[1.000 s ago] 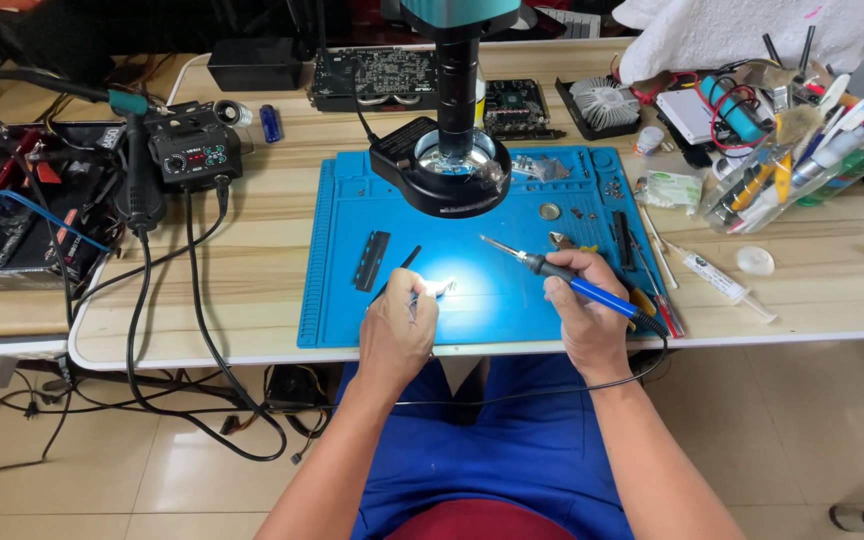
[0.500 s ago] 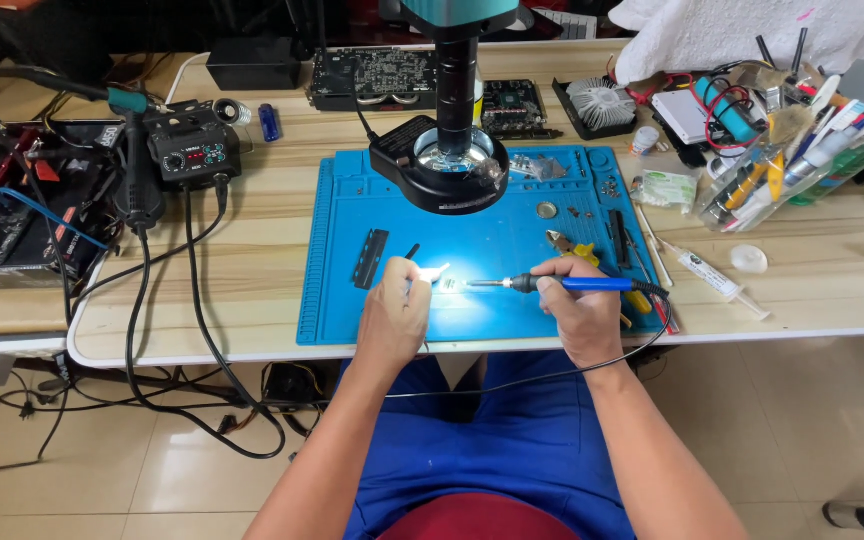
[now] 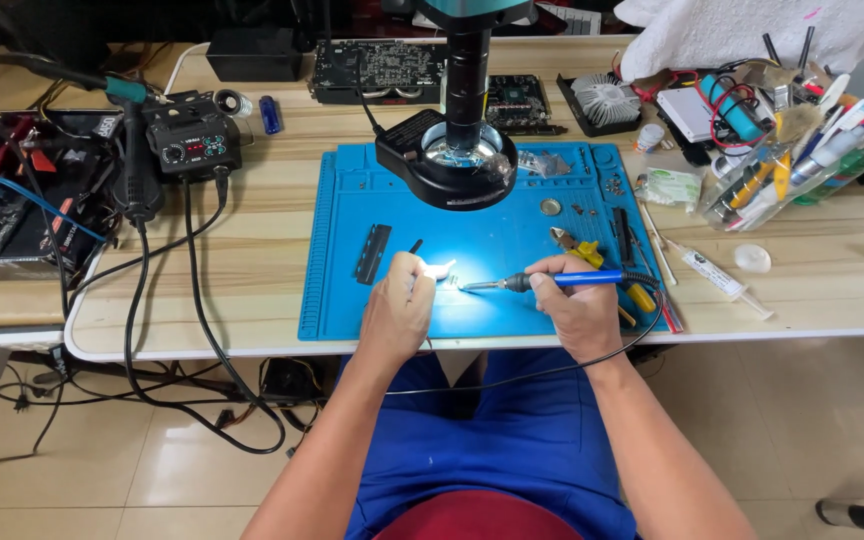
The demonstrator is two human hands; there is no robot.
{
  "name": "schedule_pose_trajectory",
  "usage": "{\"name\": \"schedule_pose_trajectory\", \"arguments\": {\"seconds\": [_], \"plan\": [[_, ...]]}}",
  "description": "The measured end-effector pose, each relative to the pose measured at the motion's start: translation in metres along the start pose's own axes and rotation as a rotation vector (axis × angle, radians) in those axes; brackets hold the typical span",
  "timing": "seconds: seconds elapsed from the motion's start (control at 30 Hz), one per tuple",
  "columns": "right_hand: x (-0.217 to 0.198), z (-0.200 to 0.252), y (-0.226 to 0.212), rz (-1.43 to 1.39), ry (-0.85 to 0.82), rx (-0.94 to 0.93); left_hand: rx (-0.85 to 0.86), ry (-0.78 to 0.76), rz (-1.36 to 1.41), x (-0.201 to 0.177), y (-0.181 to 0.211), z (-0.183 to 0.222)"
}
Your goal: Soldering and preparing cable connections on an electronics repair bench
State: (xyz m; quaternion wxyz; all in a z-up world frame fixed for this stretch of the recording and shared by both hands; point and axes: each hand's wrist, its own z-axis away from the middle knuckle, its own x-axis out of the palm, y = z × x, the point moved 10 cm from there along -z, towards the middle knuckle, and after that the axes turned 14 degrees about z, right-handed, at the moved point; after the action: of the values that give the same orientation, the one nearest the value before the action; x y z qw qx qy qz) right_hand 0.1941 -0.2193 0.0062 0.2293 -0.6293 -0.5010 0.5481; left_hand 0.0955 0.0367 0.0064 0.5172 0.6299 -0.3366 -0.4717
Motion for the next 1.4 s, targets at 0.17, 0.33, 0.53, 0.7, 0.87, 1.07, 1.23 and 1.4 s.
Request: {"name": "schedule_pose_trajectory", "arguments": {"seconds": [0.17, 0.33, 0.53, 0.7, 0.87, 1.07, 1.23, 1.4], "plan": [[0.001, -0.001, -0.006, 0.017, -0.015, -0.005, -0.019, -0.009, 0.01, 0.0, -0.007, -0.003], [0.004, -0.001, -0.007, 0.015, -0.027, -0.023, -0.039, -0.023, 0.005, -0.001, -0.011, -0.005], [0.007, 0.0, -0.004, -0.001, -0.046, -0.046, -0.055, -0.018, 0.006, 0.0, -0.013, -0.005], [-0.002, 0.0, 0.015, -0.131, 0.036, 0.008, 0.0, 0.059, 0.09, -0.007, -0.004, 0.0], [-0.002, 0.005, 0.003, -0.176, 0.059, 0.008, -0.023, 0.145, 0.002, -0.007, -0.009, 0.006], [-0.001, 0.001, -0.006, -0.142, 0.053, -0.037, -0.033, 0.177, -0.05, -0.009, -0.01, 0.001], [-0.002, 0.003, -0.002, -0.17, 0.047, -0.018, 0.035, 0.127, -0.02, -0.006, 0.01, 0.008], [-0.001, 0.002, 0.001, -0.148, 0.042, -0.01, -0.042, -0.052, 0.062, -0.002, 0.025, 0.0]]}}
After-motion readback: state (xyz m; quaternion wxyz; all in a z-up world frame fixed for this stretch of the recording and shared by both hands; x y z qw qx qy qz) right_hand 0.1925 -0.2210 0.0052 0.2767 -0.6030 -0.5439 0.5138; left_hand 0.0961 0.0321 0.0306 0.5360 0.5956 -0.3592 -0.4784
